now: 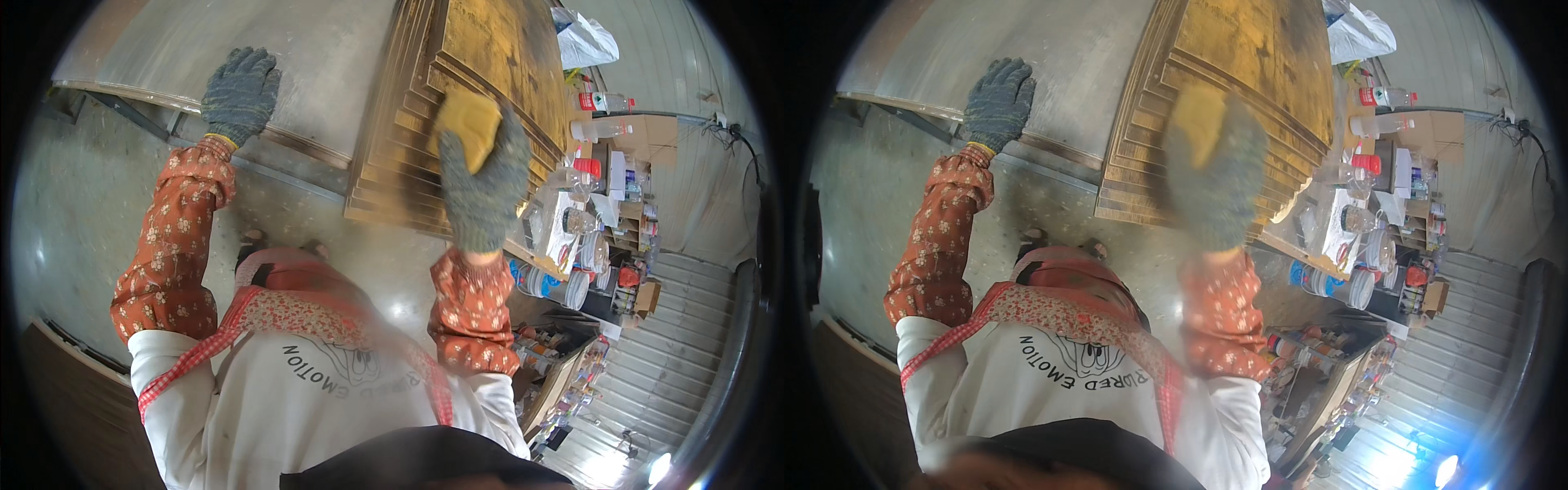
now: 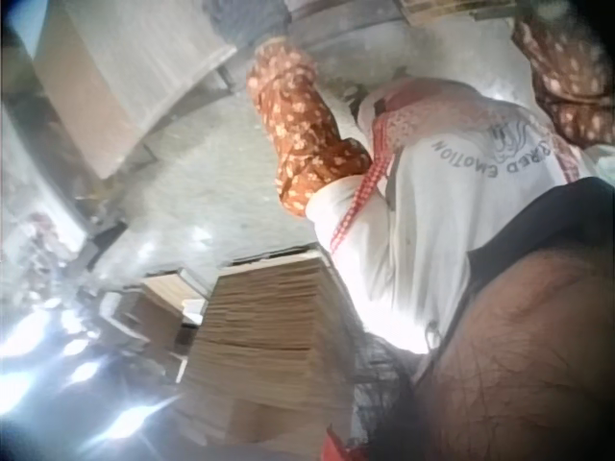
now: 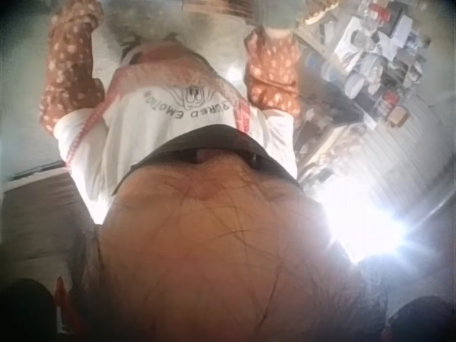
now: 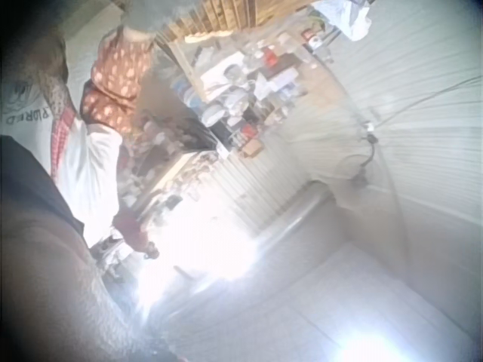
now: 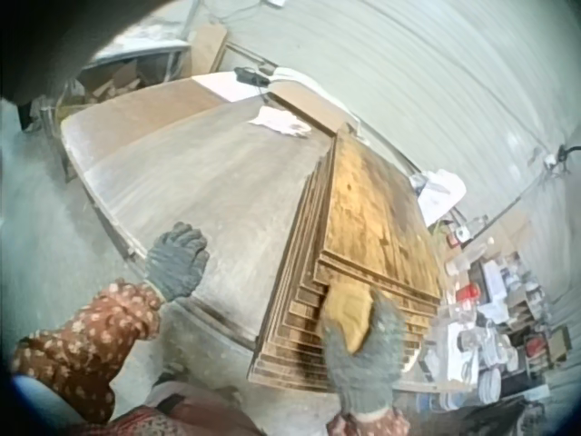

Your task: The person wipes a stack of wooden boards with a cloth, repeatedly rubbing the surfaces and edges. They flip the stack over and continue wiping the other side. The boards remain stacked on the workbench during the process.

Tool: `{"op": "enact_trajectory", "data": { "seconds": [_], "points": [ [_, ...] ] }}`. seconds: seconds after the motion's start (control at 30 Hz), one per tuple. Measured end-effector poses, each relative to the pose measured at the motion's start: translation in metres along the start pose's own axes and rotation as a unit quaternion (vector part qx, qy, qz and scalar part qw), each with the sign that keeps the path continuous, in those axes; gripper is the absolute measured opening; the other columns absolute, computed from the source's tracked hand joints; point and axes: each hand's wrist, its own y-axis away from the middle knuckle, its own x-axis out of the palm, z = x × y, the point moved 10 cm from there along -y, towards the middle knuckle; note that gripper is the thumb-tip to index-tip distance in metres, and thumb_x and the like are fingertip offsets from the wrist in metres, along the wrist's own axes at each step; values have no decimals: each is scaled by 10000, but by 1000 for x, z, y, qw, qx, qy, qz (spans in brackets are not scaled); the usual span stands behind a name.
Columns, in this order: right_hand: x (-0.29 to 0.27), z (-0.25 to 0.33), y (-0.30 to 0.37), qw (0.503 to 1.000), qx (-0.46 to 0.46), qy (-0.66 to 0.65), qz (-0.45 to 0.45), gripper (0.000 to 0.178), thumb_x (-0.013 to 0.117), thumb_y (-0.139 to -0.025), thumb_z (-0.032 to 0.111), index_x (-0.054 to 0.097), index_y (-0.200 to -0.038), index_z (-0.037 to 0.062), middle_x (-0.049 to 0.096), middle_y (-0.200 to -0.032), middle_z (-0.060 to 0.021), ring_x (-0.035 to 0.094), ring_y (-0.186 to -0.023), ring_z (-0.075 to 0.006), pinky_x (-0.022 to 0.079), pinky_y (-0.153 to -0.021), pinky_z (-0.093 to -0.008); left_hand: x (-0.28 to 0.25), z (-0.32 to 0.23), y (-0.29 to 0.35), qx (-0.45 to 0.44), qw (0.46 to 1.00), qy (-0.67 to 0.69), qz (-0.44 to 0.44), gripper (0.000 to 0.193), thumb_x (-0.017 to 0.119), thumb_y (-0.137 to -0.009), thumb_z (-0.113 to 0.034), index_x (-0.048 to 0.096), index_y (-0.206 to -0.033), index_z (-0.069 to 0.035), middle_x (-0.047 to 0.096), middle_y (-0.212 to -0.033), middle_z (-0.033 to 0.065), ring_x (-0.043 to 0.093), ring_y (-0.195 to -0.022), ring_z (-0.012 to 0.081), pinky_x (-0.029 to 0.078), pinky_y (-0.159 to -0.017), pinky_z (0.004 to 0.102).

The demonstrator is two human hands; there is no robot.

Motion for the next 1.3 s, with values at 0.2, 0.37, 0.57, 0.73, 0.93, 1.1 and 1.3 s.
{"op": "enact_trajectory", "data": {
  "seconds": [0.2,0.37,0.57,0.73,0.93,1.1,1.3],
  "points": [
    [35,13,44,996,13,17,81,610,681,-825,251,467,-1340,5,523,-1231,-277,524,-1097,-471,469,-919,-496,4,0,0,4,1000,4,8,376,489,-963,-339,611,-1228,-102,559,-1342,93,427,-1331,299,323,-1102,436],
    [52,39,139,959,-27,6,281,676,679,-755,153,428,-1373,44,518,-1241,-258,540,-1074,-438,499,-866,-479,3,-2,1,21,1000,-14,-15,377,479,-948,-359,628,-1216,-139,577,-1326,55,469,-1291,284,358,-1072,449],
    [13,43,60,991,-47,58,113,547,707,-832,278,523,-1304,70,519,-1184,-307,602,-970,-447,545,-746,-456,3,-4,1,22,999,-7,-29,368,493,-964,-350,621,-1210,-108,578,-1318,93,463,-1297,311,356,-1079,451],
    [38,36,19,997,-35,53,48,585,682,-849,197,448,-1336,-28,529,-1256,-272,516,-1131,-468,487,-908,-476,6,-4,1,31,999,-22,-27,380,474,-956,-350,614,-1233,-132,567,-1339,68,464,-1296,296,352,-1084,438],
    [71,55,145,954,-18,14,300,600,684,-802,200,472,-1340,40,498,-1251,-263,532,-1113,-464,510,-883,-470,6,-10,1,61,998,-14,-34,358,497,-957,-344,630,-1200,-117,590,-1303,85,485,-1271,302,358,-1077,434],
    [47,54,104,959,-47,79,269,643,732,-787,249,489,-1353,66,481,-1275,-300,540,-1123,-445,516,-848,-470,8,-9,1,30,999,-19,-10,372,487,-960,-363,624,-1215,-129,565,-1341,73,455,-1303,299,354,-1078,436],
    [31,40,16,996,-50,66,20,594,702,-808,214,470,-1313,5,525,-1120,-260,594,-917,-416,520,-805,-463,8,-8,1,27,999,-20,-6,380,491,-959,-369,613,-1233,-137,556,-1354,73,444,-1313,307,349,-1077,447]
  ]
}}
